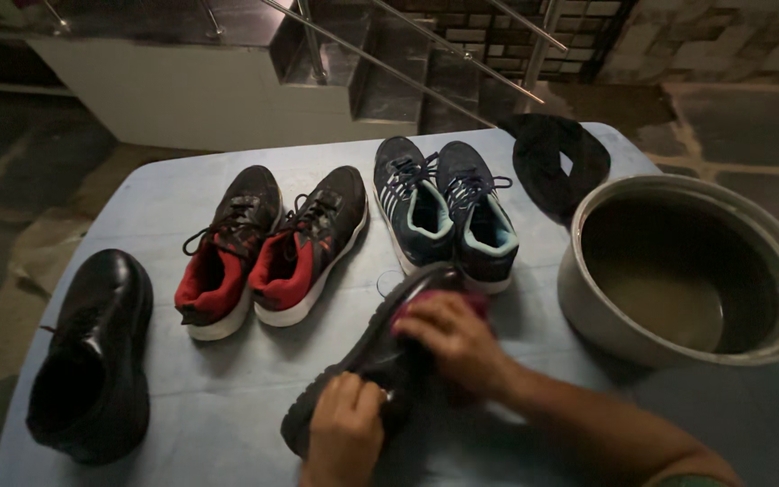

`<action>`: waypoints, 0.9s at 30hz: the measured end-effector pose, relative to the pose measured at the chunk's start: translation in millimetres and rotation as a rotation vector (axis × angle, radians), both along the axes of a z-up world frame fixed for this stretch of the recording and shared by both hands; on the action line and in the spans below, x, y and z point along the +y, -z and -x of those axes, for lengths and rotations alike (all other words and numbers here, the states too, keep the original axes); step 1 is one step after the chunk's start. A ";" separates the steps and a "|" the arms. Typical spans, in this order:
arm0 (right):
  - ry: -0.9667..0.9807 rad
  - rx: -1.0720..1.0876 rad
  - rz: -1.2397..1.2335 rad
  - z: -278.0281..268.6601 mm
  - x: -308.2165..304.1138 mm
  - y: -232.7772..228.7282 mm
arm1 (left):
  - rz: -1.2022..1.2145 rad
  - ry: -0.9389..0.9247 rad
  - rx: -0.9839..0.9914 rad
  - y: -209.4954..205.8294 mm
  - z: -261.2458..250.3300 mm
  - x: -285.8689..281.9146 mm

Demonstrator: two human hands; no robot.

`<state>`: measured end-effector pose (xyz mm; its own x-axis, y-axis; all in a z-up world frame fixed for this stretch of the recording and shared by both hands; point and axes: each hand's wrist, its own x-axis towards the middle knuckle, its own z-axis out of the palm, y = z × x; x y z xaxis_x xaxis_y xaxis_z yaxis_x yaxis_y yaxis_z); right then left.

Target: The person wipes a black shoe with a red cloth, ties the laces, and places it on a white plastic table. They then gather other shoes from the floor, arrange them on the table, and wipe them with the cloth after dipping it in a metal bucket of water.

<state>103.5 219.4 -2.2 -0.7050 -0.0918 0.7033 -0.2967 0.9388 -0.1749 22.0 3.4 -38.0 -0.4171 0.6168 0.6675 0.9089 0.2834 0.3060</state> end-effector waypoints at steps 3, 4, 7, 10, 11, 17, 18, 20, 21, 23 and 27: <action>0.168 -0.037 0.055 6.1 27.2 -15.6 | -0.023 -0.011 0.102 7.8 -9.3 3.6; 0.213 -0.078 0.138 6.9 35.5 -19.9 | 0.000 0.003 0.104 9.7 -10.7 4.0; 0.237 -0.114 0.189 5.3 34.0 -20.6 | 0.016 0.038 0.145 14.3 -15.5 3.6; 0.137 -0.075 0.041 4.8 17.9 -17.2 | 0.049 0.083 0.167 14.8 -17.0 4.0; 0.093 -0.056 -0.024 4.4 9.1 -15.4 | 0.068 0.100 0.169 14.4 -17.1 3.5; -0.110 -0.099 -0.214 0.4 -18.1 -15.7 | 0.029 0.035 0.157 9.4 -22.5 6.1; -0.088 -0.103 -0.165 2.0 -11.8 -19.0 | 0.032 0.018 0.144 8.4 -21.6 6.7; -0.045 -0.111 -0.068 4.5 10.2 -29.3 | 0.036 -0.018 0.120 5.8 -17.7 9.3; 0.019 -0.104 -0.047 3.5 18.4 -33.2 | 0.029 -0.017 0.096 4.4 -16.8 9.5; 0.149 -0.088 -0.003 1.4 30.8 -37.8 | 0.017 -0.013 0.049 1.4 -14.4 8.6; 0.199 -0.086 0.069 3.0 34.6 -30.8 | 0.031 0.015 0.009 -2.7 -10.3 7.1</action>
<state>100.5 254.0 28.6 -0.7622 0.1018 0.6393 -0.0876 0.9623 -0.2576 32.3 10.5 -35.4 -0.4014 0.6431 0.6521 0.9159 0.2789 0.2887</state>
